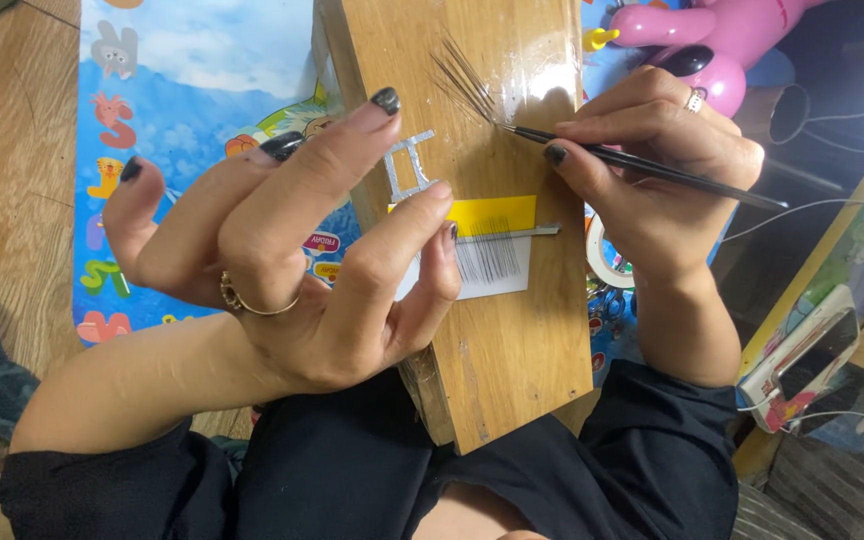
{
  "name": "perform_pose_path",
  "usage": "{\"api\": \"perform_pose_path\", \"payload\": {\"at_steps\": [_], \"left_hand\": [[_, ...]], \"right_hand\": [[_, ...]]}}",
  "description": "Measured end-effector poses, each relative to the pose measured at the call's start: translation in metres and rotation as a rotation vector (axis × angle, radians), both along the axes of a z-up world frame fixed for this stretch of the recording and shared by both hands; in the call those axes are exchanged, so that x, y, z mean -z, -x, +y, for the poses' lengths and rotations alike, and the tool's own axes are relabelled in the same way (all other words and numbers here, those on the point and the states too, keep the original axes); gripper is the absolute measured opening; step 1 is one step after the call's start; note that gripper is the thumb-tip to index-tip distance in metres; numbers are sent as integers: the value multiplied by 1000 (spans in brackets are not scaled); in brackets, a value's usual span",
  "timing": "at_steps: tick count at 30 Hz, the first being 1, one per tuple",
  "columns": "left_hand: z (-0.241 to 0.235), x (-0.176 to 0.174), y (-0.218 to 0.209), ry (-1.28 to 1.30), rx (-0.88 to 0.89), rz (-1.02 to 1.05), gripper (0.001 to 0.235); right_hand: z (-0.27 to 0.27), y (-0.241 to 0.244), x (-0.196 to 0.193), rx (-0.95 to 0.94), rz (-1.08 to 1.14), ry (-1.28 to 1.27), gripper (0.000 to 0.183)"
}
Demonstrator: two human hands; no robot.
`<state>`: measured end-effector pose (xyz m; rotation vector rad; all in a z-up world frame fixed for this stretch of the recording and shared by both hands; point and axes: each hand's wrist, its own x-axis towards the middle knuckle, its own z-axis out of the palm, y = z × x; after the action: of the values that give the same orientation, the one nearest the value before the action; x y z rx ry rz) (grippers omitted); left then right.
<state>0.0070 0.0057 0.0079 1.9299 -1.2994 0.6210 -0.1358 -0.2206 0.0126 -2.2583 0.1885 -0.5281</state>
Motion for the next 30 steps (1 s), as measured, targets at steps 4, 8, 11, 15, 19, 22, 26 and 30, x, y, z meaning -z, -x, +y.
{"api": "perform_pose_path", "payload": {"at_steps": [4, 8, 11, 15, 19, 22, 26, 30], "left_hand": [[1, 3, -2, -3, 23, -17, 18], [-14, 7, 7, 116, -84, 36, 19], [-8, 7, 6, 38, -38, 80, 13], [-7, 10, -6, -206, 166, 62, 37], [-14, 21, -15, -408, 376, 93, 78], [-16, 23, -14, -463, 273, -33, 94], [-19, 20, -13, -486, 385, 103, 100], [-22, 20, -9, -480, 331, 61, 110]], "right_hand": [[-3, 6, 5, 54, -33, -54, 16], [-6, 13, 5, 88, -46, -58, 19], [-7, 14, 0, 79, -71, -101, 17], [-4, 12, -10, 2, -21, 36, 15], [-3, 10, -12, -22, -20, 81, 15], [-5, 11, -11, -32, -25, 82, 14], [-7, 13, -8, -49, -43, 60, 13], [-8, 13, -9, -36, -37, 38, 14]]}}
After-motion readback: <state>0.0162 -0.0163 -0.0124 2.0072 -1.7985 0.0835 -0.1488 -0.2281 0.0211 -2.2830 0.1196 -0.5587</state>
